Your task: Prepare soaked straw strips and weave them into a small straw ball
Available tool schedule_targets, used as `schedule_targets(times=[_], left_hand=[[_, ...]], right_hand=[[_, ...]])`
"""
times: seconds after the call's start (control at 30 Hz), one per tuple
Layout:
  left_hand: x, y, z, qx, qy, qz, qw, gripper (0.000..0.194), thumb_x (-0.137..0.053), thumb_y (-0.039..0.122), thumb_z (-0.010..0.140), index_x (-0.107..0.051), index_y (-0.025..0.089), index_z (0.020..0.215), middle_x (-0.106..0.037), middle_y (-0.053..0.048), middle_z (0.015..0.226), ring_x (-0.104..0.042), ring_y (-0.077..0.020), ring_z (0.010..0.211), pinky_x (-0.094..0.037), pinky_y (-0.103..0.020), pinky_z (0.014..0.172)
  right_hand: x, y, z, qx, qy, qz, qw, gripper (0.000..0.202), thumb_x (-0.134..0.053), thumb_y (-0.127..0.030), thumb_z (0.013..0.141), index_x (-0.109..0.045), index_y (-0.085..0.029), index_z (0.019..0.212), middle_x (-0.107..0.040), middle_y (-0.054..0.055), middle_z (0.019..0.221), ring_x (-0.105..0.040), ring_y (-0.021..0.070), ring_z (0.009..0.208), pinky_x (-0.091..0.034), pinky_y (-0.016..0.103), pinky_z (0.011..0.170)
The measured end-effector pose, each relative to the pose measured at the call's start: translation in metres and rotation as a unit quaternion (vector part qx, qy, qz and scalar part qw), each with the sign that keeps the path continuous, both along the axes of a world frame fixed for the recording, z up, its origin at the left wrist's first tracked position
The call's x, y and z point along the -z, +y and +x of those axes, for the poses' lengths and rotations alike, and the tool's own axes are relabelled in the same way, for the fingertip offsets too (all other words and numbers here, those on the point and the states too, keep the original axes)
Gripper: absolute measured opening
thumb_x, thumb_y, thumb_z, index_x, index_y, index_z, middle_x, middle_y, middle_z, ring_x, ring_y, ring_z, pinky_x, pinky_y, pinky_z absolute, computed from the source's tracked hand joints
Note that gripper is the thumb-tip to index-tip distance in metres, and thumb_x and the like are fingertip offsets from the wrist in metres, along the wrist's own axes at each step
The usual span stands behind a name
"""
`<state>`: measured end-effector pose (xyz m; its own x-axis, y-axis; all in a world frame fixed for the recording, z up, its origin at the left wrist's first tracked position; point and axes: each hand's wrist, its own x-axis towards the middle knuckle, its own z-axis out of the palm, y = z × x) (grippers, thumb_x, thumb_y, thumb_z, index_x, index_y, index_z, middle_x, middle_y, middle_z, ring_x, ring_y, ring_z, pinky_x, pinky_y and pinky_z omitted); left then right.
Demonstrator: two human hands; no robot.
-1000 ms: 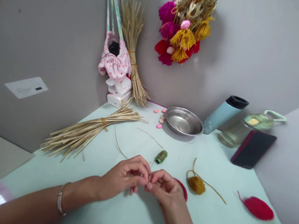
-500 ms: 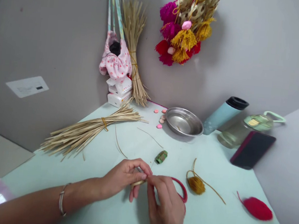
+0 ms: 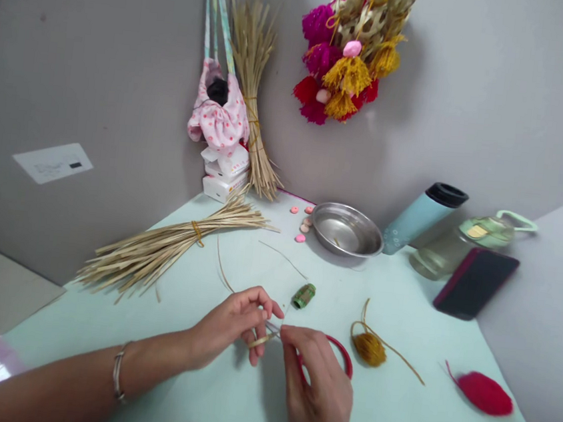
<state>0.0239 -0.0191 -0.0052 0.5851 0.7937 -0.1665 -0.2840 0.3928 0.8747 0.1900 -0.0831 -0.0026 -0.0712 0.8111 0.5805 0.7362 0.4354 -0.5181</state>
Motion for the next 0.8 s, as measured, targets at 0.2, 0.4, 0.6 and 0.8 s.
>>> schedule_targets(times=[0.2,0.4,0.6,0.8], left_hand=[[0.007,-0.001,0.001,0.076,-0.013,0.01,0.997,0.039,-0.066,0.048,0.084,-0.056,0.014,0.1,-0.063,0.0,0.063,-0.06,-0.0109,0.048,-0.051,-0.023,0.05],[0.009,-0.001,0.002,0.057,-0.026,0.009,0.998,0.038,-0.072,0.047,0.078,-0.054,0.015,0.085,-0.068,-0.005,0.086,-0.061,-0.0095,0.049,-0.051,-0.023,0.045],[0.007,-0.002,0.002,0.065,0.006,0.02,0.998,0.033,-0.062,0.047,0.086,-0.053,0.016,0.091,-0.061,0.002,0.057,-0.059,-0.011,0.043,-0.048,-0.02,0.046],[0.004,-0.001,0.002,0.02,-0.012,-0.001,1.0,0.035,-0.067,0.046,0.082,-0.052,0.015,0.085,-0.065,-0.008,0.099,-0.062,-0.0089,0.051,-0.051,-0.023,0.045]], right_hand=[[0.004,-0.002,-0.002,0.026,0.027,-0.019,0.999,0.013,-0.057,-0.016,0.094,-0.068,-0.023,0.096,-0.071,0.005,0.086,-0.068,0.0171,0.077,-0.058,0.026,0.067],[0.001,-0.001,-0.006,0.002,0.035,-0.002,0.999,0.016,-0.056,-0.014,0.094,-0.069,-0.024,0.095,-0.072,0.005,0.084,-0.067,0.0175,0.075,-0.055,0.028,0.065],[-0.001,0.0,-0.005,-0.006,0.016,0.01,1.0,0.017,-0.057,-0.011,0.093,-0.068,-0.024,0.096,-0.073,0.003,0.085,-0.069,0.0159,0.074,-0.054,0.026,0.066],[0.003,-0.002,-0.003,0.024,0.034,-0.018,0.999,0.014,-0.057,-0.015,0.093,-0.069,-0.023,0.094,-0.072,0.004,0.086,-0.069,0.0176,0.077,-0.058,0.027,0.07]])
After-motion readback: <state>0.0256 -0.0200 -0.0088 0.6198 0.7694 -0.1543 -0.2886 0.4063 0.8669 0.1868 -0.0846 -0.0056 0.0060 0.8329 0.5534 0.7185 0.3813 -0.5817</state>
